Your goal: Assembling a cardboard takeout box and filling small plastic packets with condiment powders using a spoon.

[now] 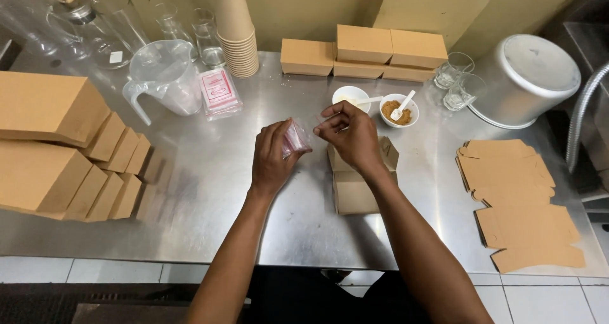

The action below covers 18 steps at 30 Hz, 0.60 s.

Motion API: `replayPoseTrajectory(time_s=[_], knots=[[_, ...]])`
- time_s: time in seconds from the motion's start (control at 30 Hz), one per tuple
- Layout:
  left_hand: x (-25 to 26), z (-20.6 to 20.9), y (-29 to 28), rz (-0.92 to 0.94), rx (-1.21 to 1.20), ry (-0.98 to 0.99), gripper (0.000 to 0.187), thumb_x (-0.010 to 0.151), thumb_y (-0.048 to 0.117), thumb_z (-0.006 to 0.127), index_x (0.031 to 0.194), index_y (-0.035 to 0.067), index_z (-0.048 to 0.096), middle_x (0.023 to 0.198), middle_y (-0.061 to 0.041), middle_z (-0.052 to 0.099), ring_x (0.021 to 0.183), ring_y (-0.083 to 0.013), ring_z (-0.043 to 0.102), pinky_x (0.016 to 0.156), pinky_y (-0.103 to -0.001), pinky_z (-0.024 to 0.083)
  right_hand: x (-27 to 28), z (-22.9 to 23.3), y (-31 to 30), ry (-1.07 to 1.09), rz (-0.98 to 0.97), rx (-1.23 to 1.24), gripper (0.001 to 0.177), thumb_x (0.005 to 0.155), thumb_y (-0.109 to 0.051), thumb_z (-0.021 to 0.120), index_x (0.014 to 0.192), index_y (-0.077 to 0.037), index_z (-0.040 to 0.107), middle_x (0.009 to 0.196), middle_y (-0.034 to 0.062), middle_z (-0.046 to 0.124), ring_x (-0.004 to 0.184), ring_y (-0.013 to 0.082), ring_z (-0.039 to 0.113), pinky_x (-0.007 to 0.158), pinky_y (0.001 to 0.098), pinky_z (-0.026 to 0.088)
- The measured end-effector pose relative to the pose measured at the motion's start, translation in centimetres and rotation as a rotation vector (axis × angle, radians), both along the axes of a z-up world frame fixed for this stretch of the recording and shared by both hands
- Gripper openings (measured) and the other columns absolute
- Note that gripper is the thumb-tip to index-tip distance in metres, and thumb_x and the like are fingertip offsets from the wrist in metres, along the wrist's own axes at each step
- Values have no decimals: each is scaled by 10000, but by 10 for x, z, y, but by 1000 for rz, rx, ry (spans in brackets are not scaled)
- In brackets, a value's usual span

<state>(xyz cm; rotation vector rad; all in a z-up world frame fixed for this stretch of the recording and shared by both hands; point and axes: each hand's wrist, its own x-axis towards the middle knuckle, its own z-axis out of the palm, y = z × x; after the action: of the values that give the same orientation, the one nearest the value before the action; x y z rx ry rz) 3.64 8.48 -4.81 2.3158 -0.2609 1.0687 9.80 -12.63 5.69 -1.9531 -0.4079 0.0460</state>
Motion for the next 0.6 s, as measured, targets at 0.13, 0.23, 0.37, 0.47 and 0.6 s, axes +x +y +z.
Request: replayPoseTrajectory(time_s=[0.13,0.23,0.37,0.47,0.6], knots=[[1,0,1,37,-4,36,730,1012,421,953,1543,10,664,1387,-155,712,1257,-347,732,1046,-487,614,6,-7,-18,17,-15,174,228,1047,10,844,1273,13,811,1025,177,886,883,158,810,833,320,737],[2,4,1,93,-18,89,714,1031,381,949,1554,-8,657,1391,-171,701,1260,-371,721,1040,-518,609,8,-10,-41,45,-28,301,255,1077,39,821,1324,77,771,1062,222,832,903,191,816,847,359,771],[3,10,-2,237,-32,362,753,1038,205,931,1663,-53,599,1558,-191,619,1373,-405,611,1172,-618,416,0,-5,-78,57,-110,326,295,1106,21,802,1381,108,739,1148,246,819,981,221,830,899,369,761],[6,8,-6,282,-26,452,773,1079,178,879,1736,-52,544,1623,-205,600,1506,-435,517,1257,-698,247,-5,-2,-104,64,-159,319,278,1146,9,751,1407,104,734,1177,241,810,1018,229,823,941,378,749],[19,6,-30,177,-61,254,600,1087,300,894,1605,79,689,1601,-81,677,1537,-361,535,1200,-620,286,-5,-4,-126,103,-207,345,258,1184,12,676,1405,115,758,1173,242,764,1035,278,839,980,441,763]])
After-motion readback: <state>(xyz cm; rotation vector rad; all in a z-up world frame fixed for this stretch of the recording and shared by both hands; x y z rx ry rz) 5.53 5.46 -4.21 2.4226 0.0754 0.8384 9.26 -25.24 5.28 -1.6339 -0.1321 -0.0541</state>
